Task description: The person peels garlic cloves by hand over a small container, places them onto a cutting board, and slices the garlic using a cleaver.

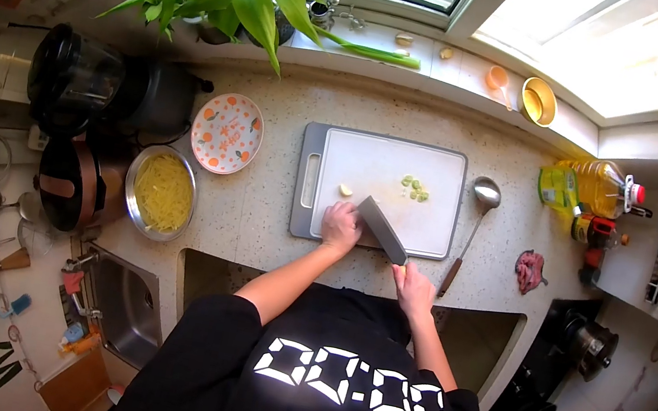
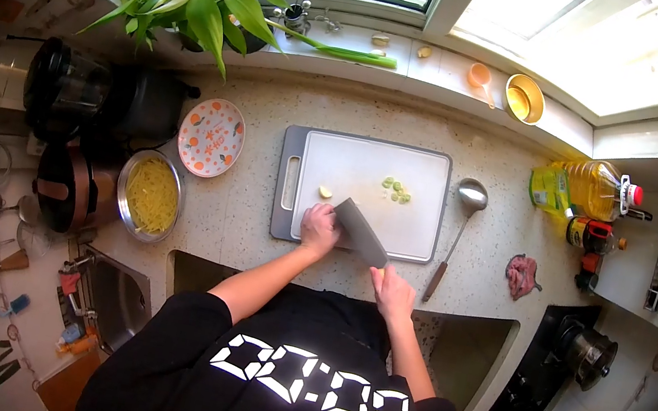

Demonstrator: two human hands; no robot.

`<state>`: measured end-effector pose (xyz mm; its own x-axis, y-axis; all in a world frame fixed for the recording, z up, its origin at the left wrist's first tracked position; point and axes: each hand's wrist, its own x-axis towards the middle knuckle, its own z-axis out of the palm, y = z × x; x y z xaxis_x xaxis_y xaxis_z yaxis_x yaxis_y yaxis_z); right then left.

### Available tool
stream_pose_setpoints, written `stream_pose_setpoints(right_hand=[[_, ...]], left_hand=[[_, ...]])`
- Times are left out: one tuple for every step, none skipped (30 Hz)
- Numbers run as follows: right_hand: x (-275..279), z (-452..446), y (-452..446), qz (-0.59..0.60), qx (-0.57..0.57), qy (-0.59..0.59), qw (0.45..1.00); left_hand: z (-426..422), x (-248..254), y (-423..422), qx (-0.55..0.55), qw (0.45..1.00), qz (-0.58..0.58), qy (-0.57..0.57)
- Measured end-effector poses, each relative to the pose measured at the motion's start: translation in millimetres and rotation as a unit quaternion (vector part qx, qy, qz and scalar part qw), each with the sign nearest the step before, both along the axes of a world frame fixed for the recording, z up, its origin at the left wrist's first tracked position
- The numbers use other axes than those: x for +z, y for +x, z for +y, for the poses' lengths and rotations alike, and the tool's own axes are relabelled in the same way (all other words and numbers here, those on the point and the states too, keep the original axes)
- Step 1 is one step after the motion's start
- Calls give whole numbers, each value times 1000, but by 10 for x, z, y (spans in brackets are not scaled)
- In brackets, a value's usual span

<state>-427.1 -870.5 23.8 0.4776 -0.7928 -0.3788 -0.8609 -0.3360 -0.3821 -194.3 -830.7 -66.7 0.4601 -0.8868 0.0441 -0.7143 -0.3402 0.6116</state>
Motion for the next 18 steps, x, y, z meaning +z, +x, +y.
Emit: stream_pose_setpoints(right_hand=[[7, -1, -15, -8, 2, -2, 1000], [13, 3, -26, -15, 5, -4, 1000], [35, 10, -30, -12, 8, -2, 1000], [61, 18, -40, -8, 11, 0, 1000], [87, 22, -50, -4, 14, 1, 1000], [103, 25, -59, -1, 15, 1, 1000], [115, 31, -67, 3, 17, 1, 1000], [120, 39, -73, 6, 18, 2, 1000], [116, 50, -81, 3, 18, 1, 1000], [112, 61, -90, 1, 18, 0, 1000], [106, 70, -100, -2, 17, -1, 1000], [112, 73, -101, 2, 16, 1, 1000], [117, 73, -98, 6, 16, 2, 1000], [122, 74, -95, 11, 15, 4, 1000], [117, 75, -98, 9, 13, 5, 1000], [111, 78, -102, 9, 12, 7, 1000], [107, 79, -105, 8, 10, 8, 1000], [114, 75, -102, 10, 8, 14, 1000]], left_hand=[[-1, 10, -1, 2, 1000, -1, -4], [-1, 20, -1, 3, 1000, -2, -8], [3, 40, 3, 4, 1000, -1, -3], [10, 62, 5, 5, 1000, 1, 2], [6, 82, 6, 5, 1000, 3, 7], [-1, 75, 5, 3, 1000, 4, 1], [-4, 67, 4, 2, 1000, 6, -5], [-1, 59, 4, 1, 1000, 7, -11], [-1, 56, 5, 1, 1000, 6, -12], [-1, 51, 6, 2, 1000, 5, -14], [-1, 49, 5, 3, 1000, 4, -16], [0, 50, 3, 2, 1000, 3, -16], [0, 51, 4, 1, 1000, 2, -17], [0, 53, 6, 0, 1000, 1, -18], [-1, 54, 7, 0, 1000, 1, -19], [0, 57, 5, 0, 1000, 1, -19], [-1, 59, 4, 0, 1000, 1, -20], [-1, 54, 1, 0, 1000, 1, -23]])
